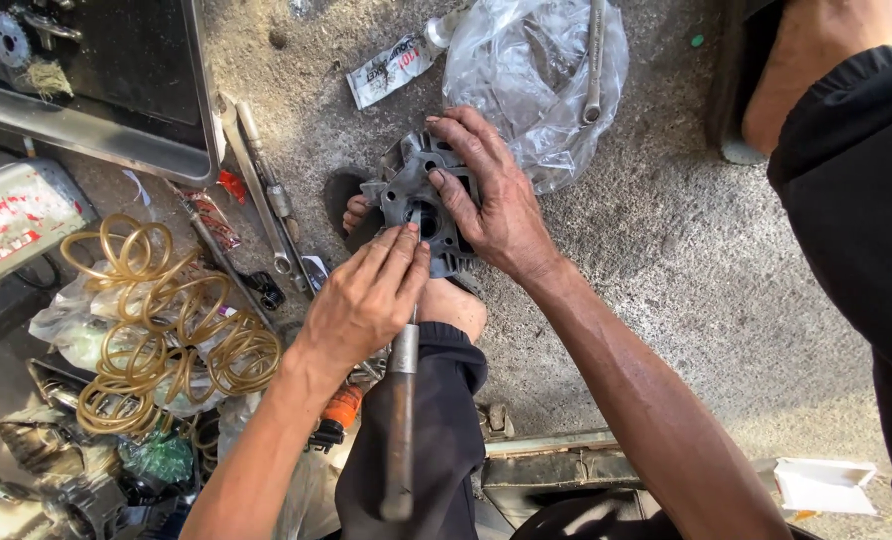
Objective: Cleaning carbon deposits from the ports of a motorcycle cylinder head using a metal scraping tool.
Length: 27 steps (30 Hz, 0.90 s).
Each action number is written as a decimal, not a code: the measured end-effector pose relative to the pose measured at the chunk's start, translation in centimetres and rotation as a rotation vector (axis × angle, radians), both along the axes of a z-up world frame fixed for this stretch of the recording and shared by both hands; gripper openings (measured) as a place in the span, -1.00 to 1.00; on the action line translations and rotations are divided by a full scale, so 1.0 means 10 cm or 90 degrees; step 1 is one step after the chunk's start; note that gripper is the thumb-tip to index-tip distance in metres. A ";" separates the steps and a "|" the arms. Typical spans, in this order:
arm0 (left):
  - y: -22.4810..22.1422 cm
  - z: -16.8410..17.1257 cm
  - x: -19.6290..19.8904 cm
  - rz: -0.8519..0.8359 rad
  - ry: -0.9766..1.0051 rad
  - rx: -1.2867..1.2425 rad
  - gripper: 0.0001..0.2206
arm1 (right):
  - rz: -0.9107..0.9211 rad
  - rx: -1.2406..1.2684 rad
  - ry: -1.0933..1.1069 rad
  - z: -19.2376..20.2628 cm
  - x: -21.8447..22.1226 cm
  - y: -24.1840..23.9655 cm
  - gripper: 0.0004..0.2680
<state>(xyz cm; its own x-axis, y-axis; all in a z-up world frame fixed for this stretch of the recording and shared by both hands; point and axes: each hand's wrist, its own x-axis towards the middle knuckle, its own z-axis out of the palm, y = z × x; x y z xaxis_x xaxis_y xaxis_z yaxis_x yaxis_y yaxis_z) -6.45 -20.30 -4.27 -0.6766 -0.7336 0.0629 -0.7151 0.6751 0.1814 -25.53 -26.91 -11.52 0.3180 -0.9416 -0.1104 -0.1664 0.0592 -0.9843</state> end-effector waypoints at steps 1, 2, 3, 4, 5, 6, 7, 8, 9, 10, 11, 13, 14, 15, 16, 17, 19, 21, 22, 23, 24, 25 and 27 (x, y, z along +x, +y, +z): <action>-0.08 0.09 -0.06 -0.021 -0.039 0.008 -0.81 | 0.003 0.000 -0.002 0.00 -0.01 -0.01 -0.69; -0.13 0.19 -0.10 -0.040 -0.080 0.017 -0.81 | 0.007 0.002 -0.006 0.01 -0.01 0.00 -0.69; -0.12 0.21 -0.15 -0.040 -0.080 0.019 -0.81 | 0.007 0.003 -0.007 0.00 -0.01 0.00 -0.69; -0.11 0.23 -0.19 -0.020 -0.107 0.016 -0.83 | 0.010 -0.002 -0.001 0.00 -0.01 0.00 -0.70; -0.09 0.26 -0.24 0.000 -0.134 0.013 -0.84 | 0.013 -0.006 0.004 0.00 -0.01 0.00 -0.70; -0.06 0.21 -0.27 -0.003 -0.134 0.014 -0.84 | 0.011 -0.005 0.004 0.00 -0.02 -0.01 -0.70; -0.03 0.17 -0.31 0.056 -0.108 0.034 -0.85 | 0.015 -0.006 0.006 0.00 -0.02 -0.01 -0.70; 0.01 0.13 -0.34 0.115 -0.083 0.055 -0.85 | 0.020 -0.004 0.008 0.00 -0.03 -0.01 -0.70; -0.02 0.18 -0.37 0.114 -0.084 0.058 -0.85 | 0.018 -0.002 0.007 -0.01 -0.02 0.00 -0.70; -0.06 0.22 -0.40 0.210 0.013 0.120 -0.87 | 0.018 0.001 0.015 -0.01 -0.02 0.00 -0.70; -0.11 0.26 -0.44 0.306 0.111 0.181 -0.89 | 0.018 0.004 0.023 -0.01 -0.02 -0.01 -0.70; -0.02 0.17 -0.46 0.405 0.175 0.212 -0.91 | 0.025 -0.003 0.023 0.01 -0.03 -0.03 -0.70; 0.04 0.12 -0.48 0.502 0.239 0.244 -0.91 | 0.031 -0.007 0.022 0.02 -0.04 -0.03 -0.70; 0.04 0.11 -0.49 0.503 0.240 0.244 -0.91 | 0.032 -0.007 0.023 0.02 -0.03 -0.02 -0.70; 0.03 0.09 -0.50 0.613 0.323 0.262 -0.91 | 0.021 -0.001 0.021 0.02 -0.02 -0.01 -0.70; 0.02 0.06 -0.50 0.722 0.407 0.281 -0.89 | 0.009 0.006 0.019 0.01 0.00 0.00 -0.70; -0.04 0.16 -0.53 0.809 0.524 0.354 -0.86 | 0.009 0.001 0.016 0.02 0.00 0.00 -0.70; 0.00 0.19 -0.50 0.897 0.645 0.423 -0.81 | 0.015 -0.006 0.009 0.01 0.02 0.02 -0.71; 0.05 0.18 -0.46 0.773 0.526 0.369 -0.84 | 0.013 -0.003 0.009 0.00 0.02 0.03 -0.71; 0.09 0.16 -0.44 0.648 0.408 0.316 -0.84 | 0.012 0.000 0.009 -0.01 0.02 0.03 -0.71; 0.05 0.22 -0.43 0.645 0.406 0.315 -0.84 | 0.010 -0.001 0.007 -0.01 0.02 0.03 -0.71; 0.02 0.27 -0.43 0.489 0.235 0.281 -0.82 | 0.014 -0.005 0.009 -0.01 0.02 0.03 -0.70; 0.02 0.28 -0.41 0.322 0.066 0.247 -0.78 | 0.009 -0.005 0.011 0.00 0.01 0.03 -0.70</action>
<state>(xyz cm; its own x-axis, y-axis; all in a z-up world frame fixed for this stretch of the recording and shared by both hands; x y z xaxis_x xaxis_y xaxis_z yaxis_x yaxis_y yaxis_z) -10.54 -20.09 -1.46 -0.2456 -0.9431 -0.2243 -0.8936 0.1306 0.4294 -25.45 -26.64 -11.56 0.3299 -0.9378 -0.1084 -0.1840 0.0487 -0.9817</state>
